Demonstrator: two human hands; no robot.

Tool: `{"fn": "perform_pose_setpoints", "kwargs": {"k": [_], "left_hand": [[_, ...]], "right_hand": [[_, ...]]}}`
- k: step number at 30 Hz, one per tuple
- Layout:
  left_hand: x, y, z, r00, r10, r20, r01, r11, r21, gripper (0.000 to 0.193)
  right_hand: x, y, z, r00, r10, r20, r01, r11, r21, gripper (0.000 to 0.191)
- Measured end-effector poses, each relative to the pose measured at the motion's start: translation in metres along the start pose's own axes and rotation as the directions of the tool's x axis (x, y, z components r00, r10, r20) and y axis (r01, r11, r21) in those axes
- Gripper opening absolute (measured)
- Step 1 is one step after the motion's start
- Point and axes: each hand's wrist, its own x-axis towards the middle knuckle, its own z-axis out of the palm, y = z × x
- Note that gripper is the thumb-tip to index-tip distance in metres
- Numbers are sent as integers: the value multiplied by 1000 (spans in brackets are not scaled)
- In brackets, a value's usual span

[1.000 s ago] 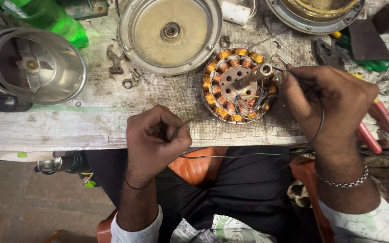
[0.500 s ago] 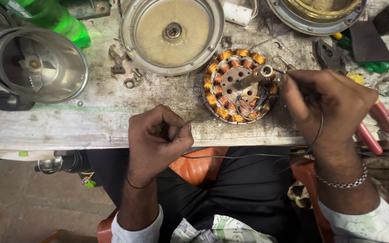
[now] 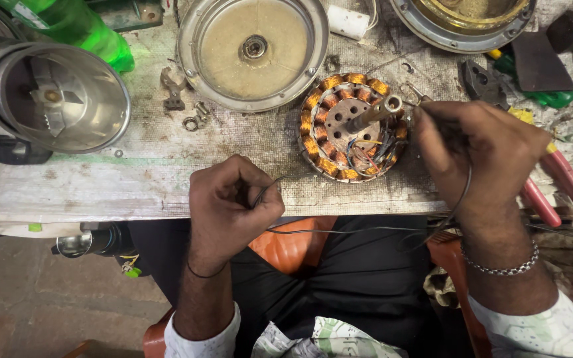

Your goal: The person uses a multimeter to test continuity on the wires of a stator assembly. They hold the probes against different wire ends and coil slots, checking for electrical connections while seated at a cluttered workbench.

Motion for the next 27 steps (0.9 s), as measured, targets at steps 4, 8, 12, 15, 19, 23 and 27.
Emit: {"fn": "perform_pose_setpoints", "kwargs": {"k": [4,8,12,15,19,23,27], "left_hand": [[0,0,0,1000,1,2,-1,1000,-1,20],[0,0,1,1000,21,3,-21,1000,-6,21],[0,2,2,1000,-24,-15,24,1000,15,19],[0,2,3,1000,-5,-18,6,1000,25,19],[-2,0,4,999,-27,-22,27,1000,6,18],[-3,-1,5,998,-52,-30,53,999,4,17],[-2,1,5,995,-94,-44,96,995,42,16]], "right_hand": [[1,-1,-1,1000,-8,-17,7,1000,-24,11],[6,-5,-1,1000,15,1,-15,999,28,10],[8,-12,-5,998,25,-52,-26,1000,-10,8],[7,-16,-8,999,39,-4,-39,999,37,9],[3,-14,-7,994,107,-12,-107,994,35,7],[0,-11,-8,992,122,27,-123,992,29,9],[1,-14,-10,992,123,-1,-123,992,-29,10]]}}
